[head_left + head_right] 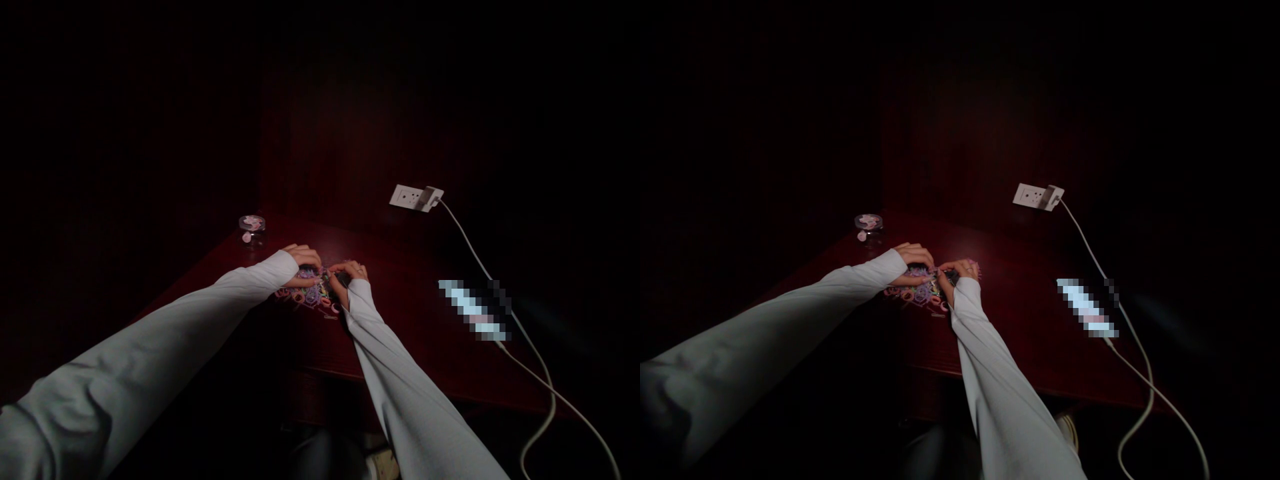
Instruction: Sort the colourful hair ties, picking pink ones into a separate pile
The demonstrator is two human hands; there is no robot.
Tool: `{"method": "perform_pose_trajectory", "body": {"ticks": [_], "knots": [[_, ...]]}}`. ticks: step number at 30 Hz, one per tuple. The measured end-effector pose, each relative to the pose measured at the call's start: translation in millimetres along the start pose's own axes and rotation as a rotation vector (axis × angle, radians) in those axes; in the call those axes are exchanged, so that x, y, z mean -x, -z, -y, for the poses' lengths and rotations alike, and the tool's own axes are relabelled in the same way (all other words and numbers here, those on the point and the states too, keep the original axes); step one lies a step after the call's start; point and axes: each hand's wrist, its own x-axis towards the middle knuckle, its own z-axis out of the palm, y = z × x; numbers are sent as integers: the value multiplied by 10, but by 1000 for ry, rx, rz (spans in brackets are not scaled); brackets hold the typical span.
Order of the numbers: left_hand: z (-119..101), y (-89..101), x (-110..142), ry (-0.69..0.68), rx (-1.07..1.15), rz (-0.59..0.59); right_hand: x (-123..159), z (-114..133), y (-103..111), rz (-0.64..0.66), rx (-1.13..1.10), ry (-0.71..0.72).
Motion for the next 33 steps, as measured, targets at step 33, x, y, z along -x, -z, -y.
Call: {"method": "perform_pose_trajectory", "body": {"ticks": [33], "knots": [[75, -48, -23, 38, 28, -31, 27, -188, -213, 38, -141, -64]]}}
